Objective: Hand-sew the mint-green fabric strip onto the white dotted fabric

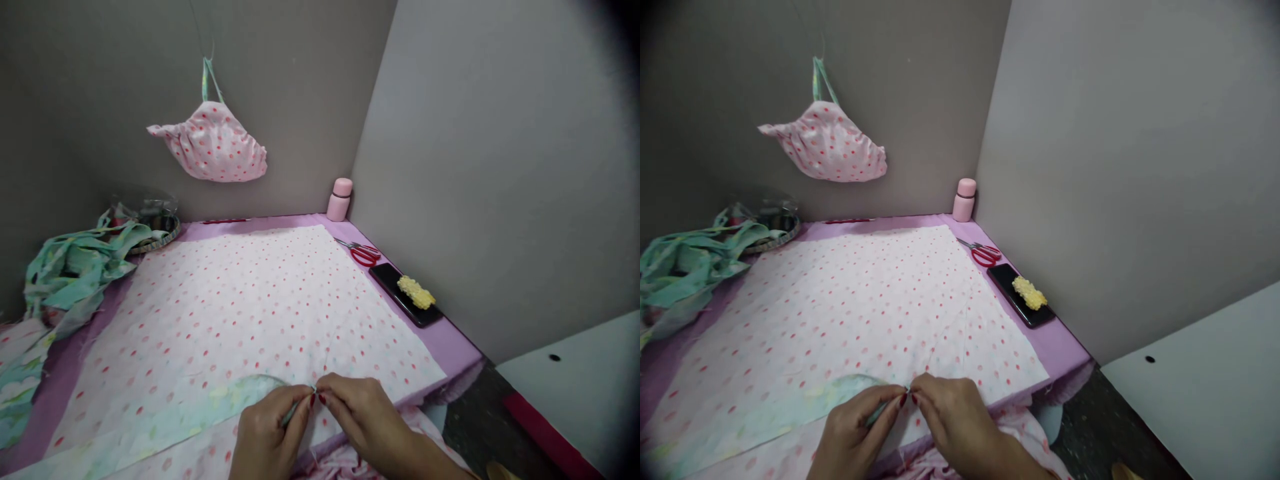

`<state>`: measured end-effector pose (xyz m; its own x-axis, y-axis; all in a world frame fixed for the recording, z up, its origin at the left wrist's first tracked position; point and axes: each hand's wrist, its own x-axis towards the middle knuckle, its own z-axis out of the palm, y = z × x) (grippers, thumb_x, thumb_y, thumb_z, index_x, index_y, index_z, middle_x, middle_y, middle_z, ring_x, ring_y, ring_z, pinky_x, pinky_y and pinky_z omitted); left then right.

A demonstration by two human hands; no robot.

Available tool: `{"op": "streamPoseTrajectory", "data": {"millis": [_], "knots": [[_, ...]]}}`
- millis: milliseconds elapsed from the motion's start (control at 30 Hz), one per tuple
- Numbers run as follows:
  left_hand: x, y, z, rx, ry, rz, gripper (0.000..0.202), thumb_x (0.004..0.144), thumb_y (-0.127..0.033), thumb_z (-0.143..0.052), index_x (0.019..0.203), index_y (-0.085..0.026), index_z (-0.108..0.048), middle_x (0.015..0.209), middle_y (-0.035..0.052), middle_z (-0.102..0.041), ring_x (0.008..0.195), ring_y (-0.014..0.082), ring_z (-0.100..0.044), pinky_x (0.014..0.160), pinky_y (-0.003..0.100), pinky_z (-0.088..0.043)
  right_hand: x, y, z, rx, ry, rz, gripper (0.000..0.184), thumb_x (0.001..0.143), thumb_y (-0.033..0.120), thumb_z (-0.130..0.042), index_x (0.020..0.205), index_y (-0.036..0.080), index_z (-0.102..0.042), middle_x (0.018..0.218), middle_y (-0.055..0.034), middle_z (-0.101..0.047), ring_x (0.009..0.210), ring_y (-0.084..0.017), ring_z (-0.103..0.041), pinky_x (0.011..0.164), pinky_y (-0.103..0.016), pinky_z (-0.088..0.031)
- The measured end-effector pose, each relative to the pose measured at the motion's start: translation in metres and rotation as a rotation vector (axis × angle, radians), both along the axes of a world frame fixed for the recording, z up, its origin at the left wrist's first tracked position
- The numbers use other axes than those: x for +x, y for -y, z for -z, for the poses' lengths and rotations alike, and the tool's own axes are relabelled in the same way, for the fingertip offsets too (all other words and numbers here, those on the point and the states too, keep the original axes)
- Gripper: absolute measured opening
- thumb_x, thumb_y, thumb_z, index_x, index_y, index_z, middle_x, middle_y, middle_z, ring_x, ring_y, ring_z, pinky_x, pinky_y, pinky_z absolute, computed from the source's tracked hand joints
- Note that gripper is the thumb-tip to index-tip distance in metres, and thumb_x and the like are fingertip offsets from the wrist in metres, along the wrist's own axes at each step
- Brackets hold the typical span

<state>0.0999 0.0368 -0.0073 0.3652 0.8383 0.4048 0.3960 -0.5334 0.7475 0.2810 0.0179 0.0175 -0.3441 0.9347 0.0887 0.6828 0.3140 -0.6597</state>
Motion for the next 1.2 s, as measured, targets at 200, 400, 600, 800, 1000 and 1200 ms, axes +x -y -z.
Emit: {"op": "streamPoseTrajectory", "data": {"millis": [200,400,600,800,1000,1200], "knots": [[0.0,-0.001,-0.004,-0.054,-0.01,0.0,0.017,0.086,-0.018,-0.052,0.093,-0.023,-0.067,0.085,0.0004,-0.075,0.074,0.0131,-0.07,0.065,0.022,-0.058,0.001,0.001,0.001,-0.027,-0.082,0.054,0.024,0.09,0.019,-0.039,0.107,0.018,-0.057,0.08,-0.0016,-0.067,0.066,-0.012,-0.06,0.061,-0.021,-0.042],[0.0,-0.001,-0.003,-0.057,-0.007,-0.024,0.017,0.085,-0.018,-0.052,0.092,-0.023,-0.068,0.084,0.0018,-0.075,0.074,0.0142,-0.071,0.066,0.024,-0.059,0.0,0.001,0.002,-0.02,-0.116,0.012,0.026,0.092,0.019,-0.038,0.095,0.019,-0.064,0.078,-0.0017,-0.066,0.071,-0.012,-0.061,0.064,-0.022,-0.044],[0.001,0.0,-0.004,-0.041,0.005,-0.05,0.018,0.086,-0.019,-0.052,0.092,-0.023,-0.068,0.083,0.0024,-0.075,0.072,0.0148,-0.071,0.064,0.024,-0.059,0.004,0.0,0.006,0.011,-0.155,0.009,0.032,0.089,0.016,-0.041,0.109,0.025,-0.065,0.089,-0.0029,-0.07,0.079,-0.014,-0.064,0.071,-0.025,-0.048],[0.002,0.0,-0.004,-0.041,0.01,-0.054,0.017,0.085,-0.019,-0.052,0.091,-0.024,-0.068,0.083,0.0006,-0.075,0.072,0.0142,-0.071,0.064,0.023,-0.059,0.007,0.0,0.008,0.028,-0.157,0.033,0.032,0.087,0.016,-0.043,0.108,0.023,-0.067,0.087,-0.0054,-0.071,0.078,-0.016,-0.065,0.07,-0.028,-0.05],[0.001,-0.001,-0.002,-0.068,0.0,-0.04,0.018,0.086,-0.02,-0.052,0.092,-0.024,-0.068,0.084,0.0007,-0.075,0.072,0.0141,-0.071,0.064,0.023,-0.058,0.006,-0.002,0.004,-0.001,-0.185,0.016,0.03,0.09,0.017,-0.042,0.106,0.024,-0.066,0.091,-0.0029,-0.07,0.082,-0.014,-0.065,0.073,-0.025,-0.049],[0.001,-0.001,-0.003,-0.081,-0.011,-0.026,0.019,0.087,-0.021,-0.051,0.093,-0.023,-0.068,0.084,0.002,-0.075,0.072,0.0147,-0.071,0.063,0.023,-0.057,0.008,-0.003,-0.003,0.004,0.001,0.001,0.041,0.089,0.02,-0.041,0.13,0.018,-0.048,0.083,-0.0059,-0.07,0.069,-0.016,-0.065,0.062,-0.026,-0.049]]}}
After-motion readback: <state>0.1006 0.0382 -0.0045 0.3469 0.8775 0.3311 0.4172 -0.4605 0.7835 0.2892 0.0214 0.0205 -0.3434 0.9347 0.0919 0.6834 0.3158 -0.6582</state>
